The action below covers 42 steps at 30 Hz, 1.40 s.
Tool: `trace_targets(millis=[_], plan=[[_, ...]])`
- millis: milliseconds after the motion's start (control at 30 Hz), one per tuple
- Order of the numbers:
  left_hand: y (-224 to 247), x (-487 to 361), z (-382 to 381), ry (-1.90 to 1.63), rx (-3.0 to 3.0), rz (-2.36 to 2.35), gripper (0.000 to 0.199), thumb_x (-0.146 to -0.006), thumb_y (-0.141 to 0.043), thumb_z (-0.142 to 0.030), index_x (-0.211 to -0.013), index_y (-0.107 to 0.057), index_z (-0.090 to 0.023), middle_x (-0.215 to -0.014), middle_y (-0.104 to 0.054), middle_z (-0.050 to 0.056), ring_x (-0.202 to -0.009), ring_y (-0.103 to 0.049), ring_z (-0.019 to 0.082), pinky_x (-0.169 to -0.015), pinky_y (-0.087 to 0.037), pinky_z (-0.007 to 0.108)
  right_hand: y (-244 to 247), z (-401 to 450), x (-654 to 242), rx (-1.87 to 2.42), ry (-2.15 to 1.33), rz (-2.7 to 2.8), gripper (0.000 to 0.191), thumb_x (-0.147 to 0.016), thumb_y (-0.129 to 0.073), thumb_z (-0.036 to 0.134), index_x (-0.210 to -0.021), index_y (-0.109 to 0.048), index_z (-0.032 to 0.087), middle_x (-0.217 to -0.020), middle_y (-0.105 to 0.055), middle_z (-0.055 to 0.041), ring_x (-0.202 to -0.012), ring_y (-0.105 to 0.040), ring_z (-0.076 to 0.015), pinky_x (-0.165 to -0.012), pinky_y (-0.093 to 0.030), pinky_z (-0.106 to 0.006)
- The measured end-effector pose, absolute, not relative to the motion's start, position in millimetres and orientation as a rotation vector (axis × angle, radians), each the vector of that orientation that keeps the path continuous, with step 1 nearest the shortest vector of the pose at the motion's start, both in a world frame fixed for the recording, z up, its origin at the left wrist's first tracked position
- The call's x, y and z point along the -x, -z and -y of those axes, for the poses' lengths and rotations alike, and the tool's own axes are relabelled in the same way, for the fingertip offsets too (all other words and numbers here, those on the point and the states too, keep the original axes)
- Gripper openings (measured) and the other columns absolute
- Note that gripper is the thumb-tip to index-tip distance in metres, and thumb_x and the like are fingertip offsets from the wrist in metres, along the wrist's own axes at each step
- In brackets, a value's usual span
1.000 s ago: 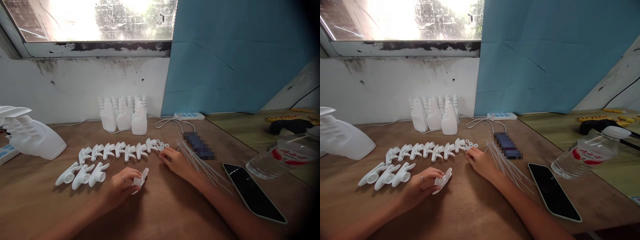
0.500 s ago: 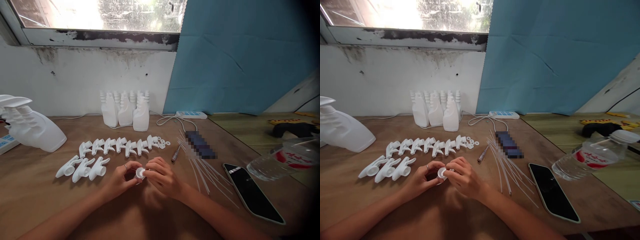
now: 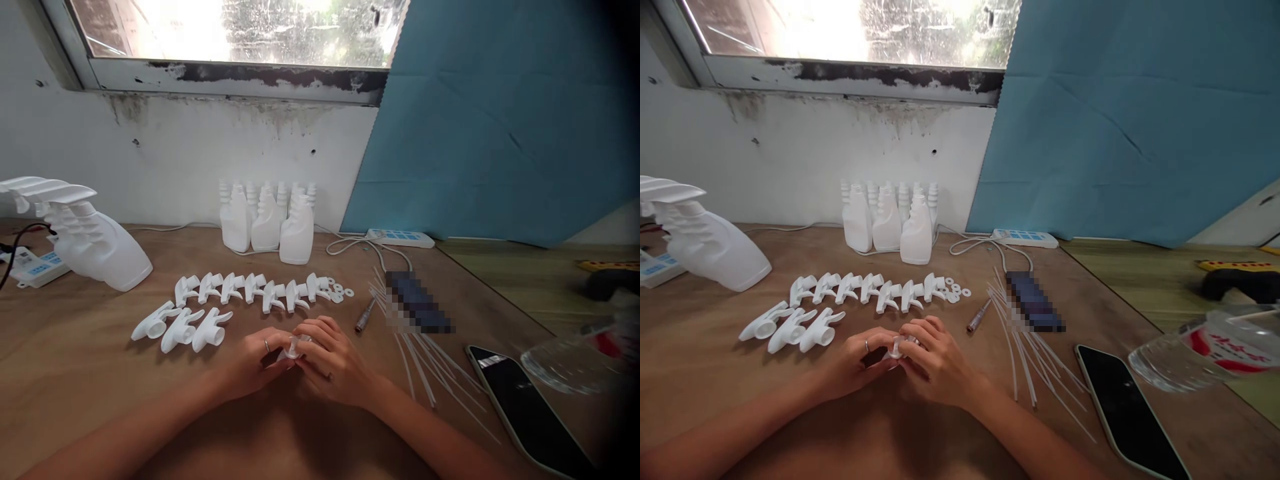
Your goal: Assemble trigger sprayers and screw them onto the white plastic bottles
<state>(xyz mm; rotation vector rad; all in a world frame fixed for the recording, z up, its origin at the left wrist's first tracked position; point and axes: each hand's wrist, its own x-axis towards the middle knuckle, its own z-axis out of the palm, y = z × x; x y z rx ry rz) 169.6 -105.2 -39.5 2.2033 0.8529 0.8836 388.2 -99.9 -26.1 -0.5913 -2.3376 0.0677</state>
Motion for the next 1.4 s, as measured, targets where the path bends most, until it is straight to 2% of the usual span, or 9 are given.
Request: trace_targets(millis=[200, 533, 900, 1167, 1400], plan=[[40, -167, 103, -0.882, -2.32, -0.803, 0.021, -0.093, -0.053, -0.024, -0.113, -0.06, -0.022, -0.118, -0.066, 0.007, -0.105, -0.063, 0.018, -0.091, -0.05, 0.03, 28, 98, -389, 0.573, -0.044, 2.351, 0.022, -0.091, -0.051, 0.013, -0.11, -0.057, 0.021, -0.106, -0.068, -0.0085, -0.098, -0.061, -0.021, -0.087, -0.047, -0.039], [42, -169, 104, -0.909, -2.386, -0.802, 0.019, -0.093, -0.053, -0.023, -0.111, -0.06, -0.021, -0.111, -0.068, 0.007, -0.099, -0.064, 0.018, -0.085, -0.051, 0.028, 28, 98, -388, 0.584, -0.201, 2.339, 0.016, -0.094, -0.05, 0.014, -0.105, -0.06, 0.02, -0.1, -0.068, -0.0082, -0.097, -0.059, -0.0218, -0.082, -0.05, -0.038], [43, -167, 102, -0.926, -2.376, -0.773, 0.021, -0.093, -0.054, -0.021, -0.114, -0.057, -0.021, -0.11, -0.067, 0.007, -0.1, -0.062, 0.017, -0.087, -0.049, 0.027, 34, 93, -391, 0.574, -0.192, 2.367, 0.021, -0.095, -0.052, 0.016, -0.114, -0.058, 0.021, -0.105, -0.067, -0.008, -0.097, -0.057, -0.0217, -0.083, -0.051, -0.038], [44, -168, 101, -0.944, -2.374, -0.738, 0.015, -0.092, -0.055, -0.018, -0.107, -0.057, -0.021, -0.108, -0.066, 0.006, -0.1, -0.061, 0.016, -0.086, -0.049, 0.027, 33, 95, -391, 0.565, -0.251, 2.382, 0.024, -0.093, -0.048, 0.009, -0.112, -0.058, 0.019, -0.103, -0.061, -0.0103, -0.095, -0.051, -0.0219, -0.079, -0.049, -0.038], [42, -168, 101, -0.921, -2.396, -0.696, 0.02, -0.093, -0.052, -0.016, -0.112, -0.058, -0.021, -0.113, -0.064, 0.008, -0.101, -0.061, 0.017, -0.086, -0.049, 0.027, 36, 95, -388, 0.55, -0.372, 2.324, 0.027, -0.092, -0.044, 0.005, -0.109, -0.059, 0.019, -0.099, -0.057, -0.0093, -0.091, -0.049, -0.0199, -0.076, -0.047, -0.035]])
